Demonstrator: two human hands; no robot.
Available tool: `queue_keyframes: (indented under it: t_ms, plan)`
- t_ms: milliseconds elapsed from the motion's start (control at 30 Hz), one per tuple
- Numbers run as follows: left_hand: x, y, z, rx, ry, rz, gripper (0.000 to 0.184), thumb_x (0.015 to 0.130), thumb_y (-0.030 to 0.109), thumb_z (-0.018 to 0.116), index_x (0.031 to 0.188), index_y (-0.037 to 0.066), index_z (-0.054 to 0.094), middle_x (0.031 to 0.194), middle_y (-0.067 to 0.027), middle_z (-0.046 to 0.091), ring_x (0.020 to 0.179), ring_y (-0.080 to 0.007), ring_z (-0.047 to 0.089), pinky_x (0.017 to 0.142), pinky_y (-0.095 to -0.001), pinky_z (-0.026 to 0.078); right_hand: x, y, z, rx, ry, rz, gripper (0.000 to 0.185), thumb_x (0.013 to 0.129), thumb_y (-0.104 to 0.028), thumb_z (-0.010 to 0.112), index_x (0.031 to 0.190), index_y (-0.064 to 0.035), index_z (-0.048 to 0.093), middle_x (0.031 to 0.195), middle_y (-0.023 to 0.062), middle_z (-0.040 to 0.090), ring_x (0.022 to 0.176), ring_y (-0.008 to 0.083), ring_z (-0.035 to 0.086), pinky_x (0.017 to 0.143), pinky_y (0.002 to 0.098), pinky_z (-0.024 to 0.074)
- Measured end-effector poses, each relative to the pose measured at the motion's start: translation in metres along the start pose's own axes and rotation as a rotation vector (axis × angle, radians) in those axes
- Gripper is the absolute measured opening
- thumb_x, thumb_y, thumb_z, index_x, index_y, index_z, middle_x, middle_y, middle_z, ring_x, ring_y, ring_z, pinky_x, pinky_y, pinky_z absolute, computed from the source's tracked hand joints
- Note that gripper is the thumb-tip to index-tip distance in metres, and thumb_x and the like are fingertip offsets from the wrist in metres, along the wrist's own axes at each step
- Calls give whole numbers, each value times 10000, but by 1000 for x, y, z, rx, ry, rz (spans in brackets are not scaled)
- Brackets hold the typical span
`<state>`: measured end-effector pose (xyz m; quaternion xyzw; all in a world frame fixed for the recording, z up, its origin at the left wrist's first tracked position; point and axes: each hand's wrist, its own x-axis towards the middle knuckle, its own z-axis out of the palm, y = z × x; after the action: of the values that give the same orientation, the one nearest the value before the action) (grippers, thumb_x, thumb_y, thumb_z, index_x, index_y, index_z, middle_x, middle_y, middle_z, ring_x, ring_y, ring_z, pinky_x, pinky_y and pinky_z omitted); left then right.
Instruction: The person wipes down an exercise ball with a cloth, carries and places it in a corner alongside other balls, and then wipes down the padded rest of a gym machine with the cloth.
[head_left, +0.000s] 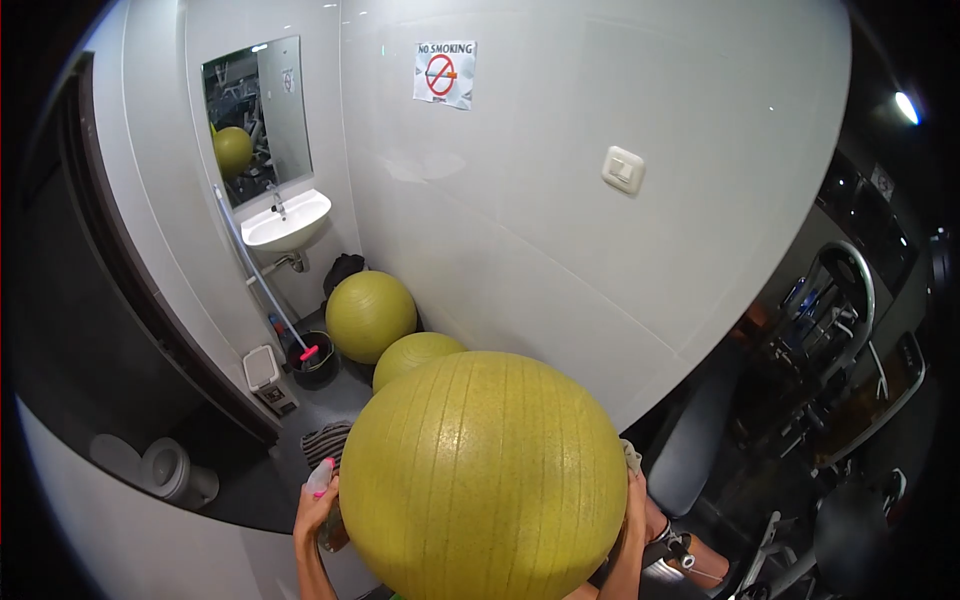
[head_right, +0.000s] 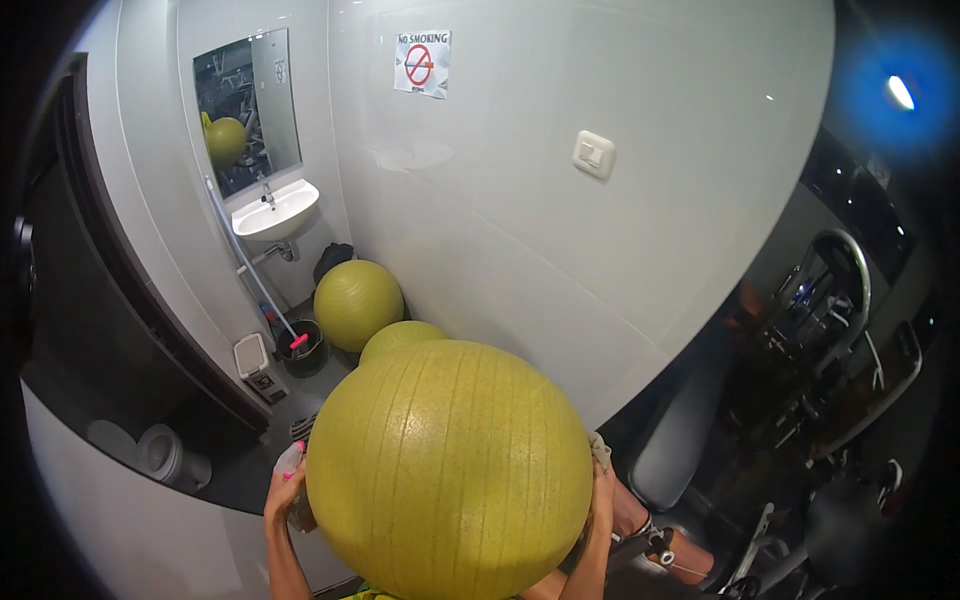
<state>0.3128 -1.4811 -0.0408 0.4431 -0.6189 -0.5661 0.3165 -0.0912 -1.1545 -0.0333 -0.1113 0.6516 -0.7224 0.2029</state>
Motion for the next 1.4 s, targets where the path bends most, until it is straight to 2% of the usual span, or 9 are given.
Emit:
queue_keyframes:
  t_ms: [33, 100, 333, 400, 767, 1067, 1133, 1300, 1400]
  plan:
    - [13, 3, -3, -5, 2, -4, 397, 889, 262, 635, 1163, -19, 576, 917, -4, 626, 800, -74, 532, 711, -246, 451, 9, 0, 8, -6, -3, 0, 364, 928, -179, 472, 1251, -15, 510, 1166, 57, 575, 1018, 166, 548, 874, 265, 416]
    - [42, 7, -13, 11, -112, -94, 542, 906, 256, 608, 1326, -31, 421, 1258, -100, 541, 1138, -184, 509, 973, -300, 388, 29, -4, 32, -52, 59, 18, 384, 926, -201, 481, 1260, -13, 505, 1155, 61, 578, 1013, 171, 549, 875, 269, 415]
    - [127, 9, -36, 33, -128, -101, 527, 904, 259, 612, 1315, -23, 442, 1178, -85, 580, 1060, -150, 532, 919, -282, 413, 92, 1, 93, -72, 1, 14, 404, 930, -223, 474, 1273, -11, 499, 1172, 63, 568, 1006, 172, 549, 866, 281, 418]
    - [143, 15, -35, 23, 12, 57, 361, 889, 308, 625, 1057, -11, 628, 791, -1, 615, 702, -73, 514, 627, -252, 431, 102, 0, 104, -26, -2, 91, 418, 930, -242, 470, 1281, -15, 490, 1177, 70, 571, 1004, 175, 554, 863, 285, 421]
    - [303, 34, -30, 74, -139, 272, 425, 907, 304, 603, 1190, -9, 560, 890, -14, 636, 774, -69, 522, 676, -249, 440, 144, -15, 182, 20, 141, 52, 485, 954, -314, 437, 1352, -36, 429, 1311, 77, 500, 1166, 195, 488, 957, 295, 376]
    - [436, 73, 3, 82, -436, 119, 501, 877, 363, 634, 1192, -16, 546, 952, -11, 619, 822, -79, 530, 718, -244, 441, 187, -7, 240, 113, 306, 8, 455, 971, -272, 423, 1363, -42, 418, 1349, 85, 475, 1220, 197, 453, 996, 300, 353]
    - [460, 59, 11, 94, -392, 106, 506, 874, 369, 636, 1172, -30, 550, 984, -37, 625, 844, -99, 542, 749, -258, 445, 191, 0, 242, 152, 356, 2, 443, 977, -254, 417, 1364, -38, 415, 1354, 88, 471, 1226, 199, 448, 1002, 302, 350]
    - [517, 37, 34, 137, -366, 324, 511, 881, 374, 625, 1174, -37, 542, 994, -63, 625, 881, -134, 561, 784, -278, 448, 189, -3, 257, 114, 446, 17, 430, 981, -198, 405, 1370, -16, 397, 1356, 97, 467, 1229, 202, 446, 1015, 305, 345]
    - [541, 62, 42, 166, -508, 134, 540, 890, 368, 612, 1223, -46, 513, 1068, -80, 624, 946, -136, 570, 833, -279, 444, 190, 13, 268, 159, 487, -23, 436, 972, -177, 404, 1374, -9, 387, 1363, 99, 459, 1231, 201, 444, 1017, 303, 341]
